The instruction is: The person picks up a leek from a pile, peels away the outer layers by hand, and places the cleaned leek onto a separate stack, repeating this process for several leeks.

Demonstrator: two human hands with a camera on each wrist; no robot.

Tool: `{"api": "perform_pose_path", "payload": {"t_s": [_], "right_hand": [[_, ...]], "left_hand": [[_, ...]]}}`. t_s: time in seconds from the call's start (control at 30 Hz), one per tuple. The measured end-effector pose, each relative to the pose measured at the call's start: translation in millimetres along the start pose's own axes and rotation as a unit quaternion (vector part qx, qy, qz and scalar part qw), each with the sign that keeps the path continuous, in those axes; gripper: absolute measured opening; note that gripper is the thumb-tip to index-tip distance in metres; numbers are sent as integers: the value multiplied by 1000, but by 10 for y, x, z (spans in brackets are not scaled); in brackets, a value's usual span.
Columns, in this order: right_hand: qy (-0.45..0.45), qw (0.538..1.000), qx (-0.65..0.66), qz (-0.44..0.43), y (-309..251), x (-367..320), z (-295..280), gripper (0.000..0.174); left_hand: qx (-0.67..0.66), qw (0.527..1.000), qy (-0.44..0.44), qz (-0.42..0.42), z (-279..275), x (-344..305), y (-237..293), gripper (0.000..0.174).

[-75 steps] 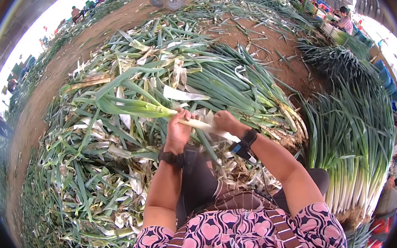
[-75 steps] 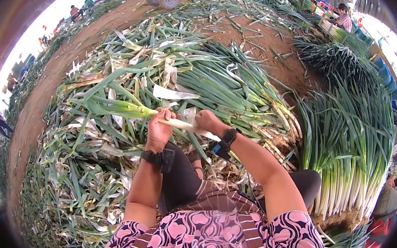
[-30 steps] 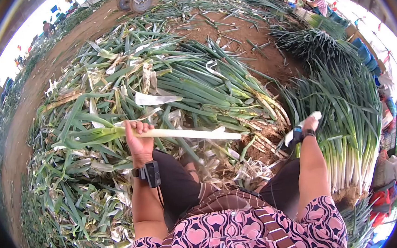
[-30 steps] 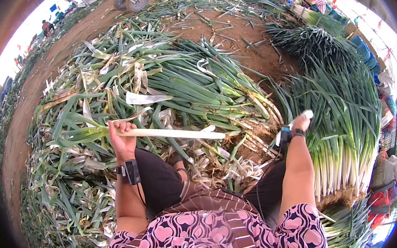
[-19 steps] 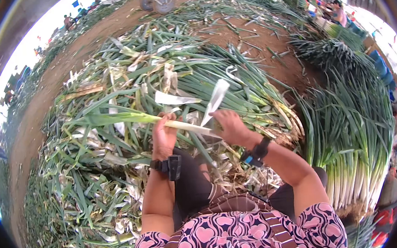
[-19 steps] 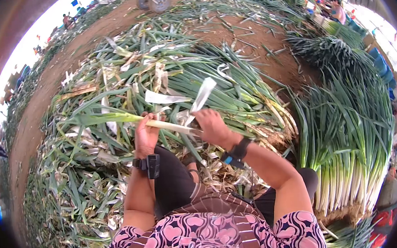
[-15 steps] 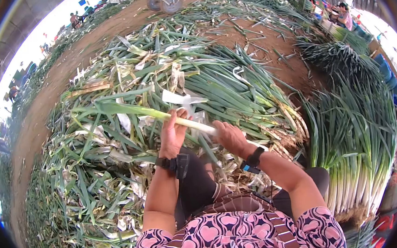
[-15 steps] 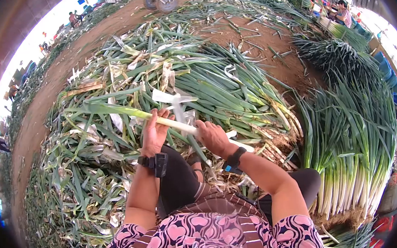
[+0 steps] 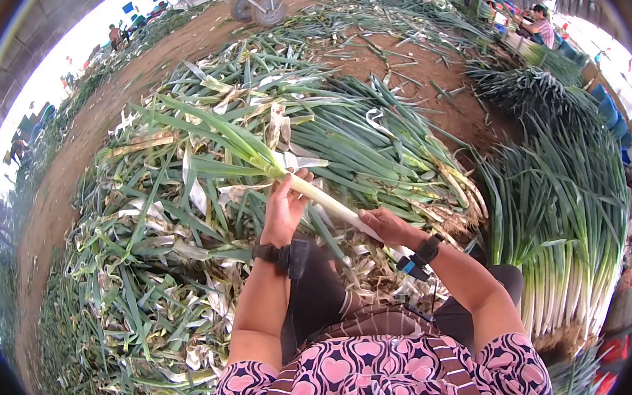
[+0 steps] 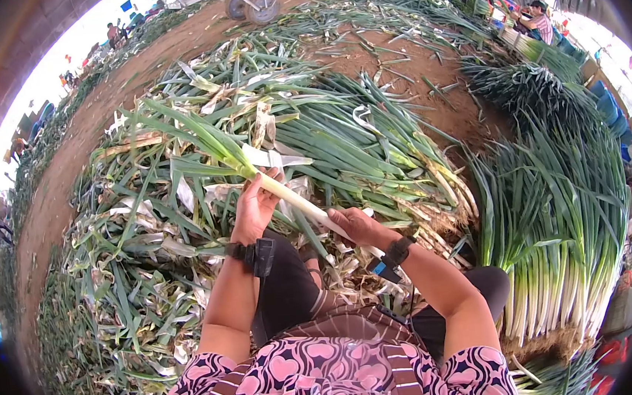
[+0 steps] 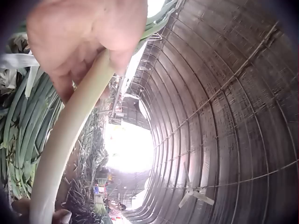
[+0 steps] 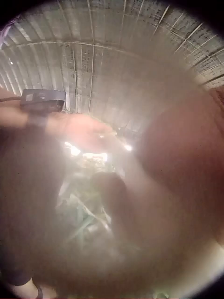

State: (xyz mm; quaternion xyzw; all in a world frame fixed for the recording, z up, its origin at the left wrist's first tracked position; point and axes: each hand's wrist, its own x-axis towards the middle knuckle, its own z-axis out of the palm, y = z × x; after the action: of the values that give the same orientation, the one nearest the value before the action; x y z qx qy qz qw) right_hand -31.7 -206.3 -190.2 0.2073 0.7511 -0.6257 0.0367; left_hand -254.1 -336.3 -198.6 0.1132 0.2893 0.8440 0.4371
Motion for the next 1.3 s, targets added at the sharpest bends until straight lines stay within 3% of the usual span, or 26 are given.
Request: {"api": "perform_pose_path", "payload": {"t_s": [0.1,0.13,0.27,0.47,0.57,0.6,0.77,0.83,0.9,1.0,1.1,1.23,1.3], "right_hand": [[79,997,-27,-6,69,-15,26,48],[145,981,-104,-72,208,45,19,38],[237,914,-239,-226,105,-64,88,17],[286,878,-324,-205,175,-45,5,15],[361,850,-305,-233,221,8,-5,18],[356,901,-185,-165,198,4,-49,23],[412,907,48,-68,222,-99,-575,27],[500,860,-39,-97,164,-218,-688,21],[541,783,-261,-163,282,-261,-698,17],[457,807,-341,-154,387,-380,-701,18],[461,854,-229,-71,390,-514,-764,22],[326,914,-226,-84,287,-530,-444,34],[288,892,-330,-113,214,-452,-166,37]], "left_hand": [[13,1000,21,2,53,11,-68,24],[15,999,31,5,74,12,-85,24],[12,998,52,19,138,-5,-131,21],[17,998,51,19,147,9,-194,25],[16,998,53,26,176,-28,-185,25],[17,998,52,28,160,-20,-193,25],[9,997,59,42,161,-35,-172,24],[7,996,67,51,178,-57,-152,23],[5,995,80,61,174,-50,-138,23],[12,993,88,72,151,-52,-120,26],[16,992,93,79,122,-78,-101,28],[17,990,110,85,180,-88,-78,32],[27,990,104,91,179,-112,-65,30]]}}
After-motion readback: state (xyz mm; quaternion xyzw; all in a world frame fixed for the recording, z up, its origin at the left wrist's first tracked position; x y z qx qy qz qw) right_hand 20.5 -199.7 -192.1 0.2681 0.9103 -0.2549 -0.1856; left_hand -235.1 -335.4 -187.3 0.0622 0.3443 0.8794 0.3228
